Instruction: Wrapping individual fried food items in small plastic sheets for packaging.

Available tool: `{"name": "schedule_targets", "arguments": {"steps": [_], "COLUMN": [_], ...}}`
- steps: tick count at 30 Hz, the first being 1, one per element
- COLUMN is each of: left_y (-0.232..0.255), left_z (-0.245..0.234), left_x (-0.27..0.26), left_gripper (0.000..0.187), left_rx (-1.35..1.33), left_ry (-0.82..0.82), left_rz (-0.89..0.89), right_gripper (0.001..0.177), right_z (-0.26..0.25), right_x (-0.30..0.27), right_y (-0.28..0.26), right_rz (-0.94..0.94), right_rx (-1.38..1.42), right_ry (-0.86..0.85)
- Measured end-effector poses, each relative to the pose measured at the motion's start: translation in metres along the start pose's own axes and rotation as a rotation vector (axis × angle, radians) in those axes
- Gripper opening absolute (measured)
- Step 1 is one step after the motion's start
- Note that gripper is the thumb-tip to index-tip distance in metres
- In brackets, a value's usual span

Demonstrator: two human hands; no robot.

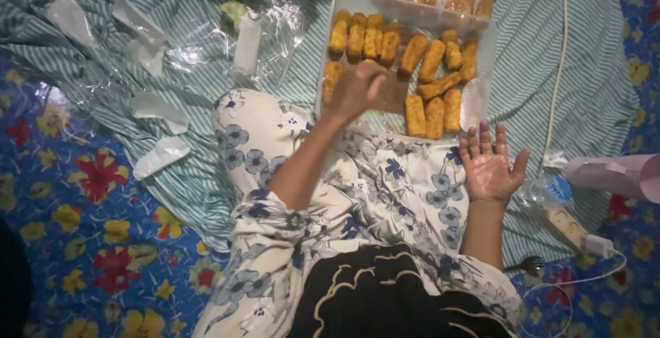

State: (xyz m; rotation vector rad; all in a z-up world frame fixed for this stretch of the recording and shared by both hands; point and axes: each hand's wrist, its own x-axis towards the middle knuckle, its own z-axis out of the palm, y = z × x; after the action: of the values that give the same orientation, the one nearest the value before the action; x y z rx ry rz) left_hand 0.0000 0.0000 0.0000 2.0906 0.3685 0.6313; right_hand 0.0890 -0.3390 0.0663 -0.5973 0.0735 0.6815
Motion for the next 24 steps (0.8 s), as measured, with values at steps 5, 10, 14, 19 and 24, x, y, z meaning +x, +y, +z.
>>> {"name": "schedule_targets", "arguments": {"steps": [5, 10, 14, 19, 24], "left_y": [0.044, -0.017, -0.086, -0.087, -0.089], "left_z": [-0.113, -0.173, -0.189, -0.183, -0.165], "left_x": [0.035, 0.063, 0.059, 0.061, 0.073], "left_gripper": [0.013, 0.012, 0.012, 0.052, 0.106], "left_rx": [-0.090, 0.281, 0.580, 0.633, 0.775], "left_ry": [0.049, 0.063, 0.013, -0.298, -0.355], "left_rz": [-0.170, -0.283, -0.528, -0.887, -0.856], "right_gripper": [0.072, 0.073, 0.077, 0.077, 0.074], "right_z": [0.031, 0.048, 0.055, 0.051, 0.038], "right_x": [-0.006, -0.009, -0.007, -0.003, 0.001], "right_y": [0.005, 0.006, 0.008, 0.008, 0.005], "right_rz": [-0.013, -0.016, -0.026, -0.023, 0.008], "right_rx": [0.027, 0.080, 0.053, 0.012, 0.045], "right_ry": [0.093, 0.190, 0.206, 0.212, 0.132]}}
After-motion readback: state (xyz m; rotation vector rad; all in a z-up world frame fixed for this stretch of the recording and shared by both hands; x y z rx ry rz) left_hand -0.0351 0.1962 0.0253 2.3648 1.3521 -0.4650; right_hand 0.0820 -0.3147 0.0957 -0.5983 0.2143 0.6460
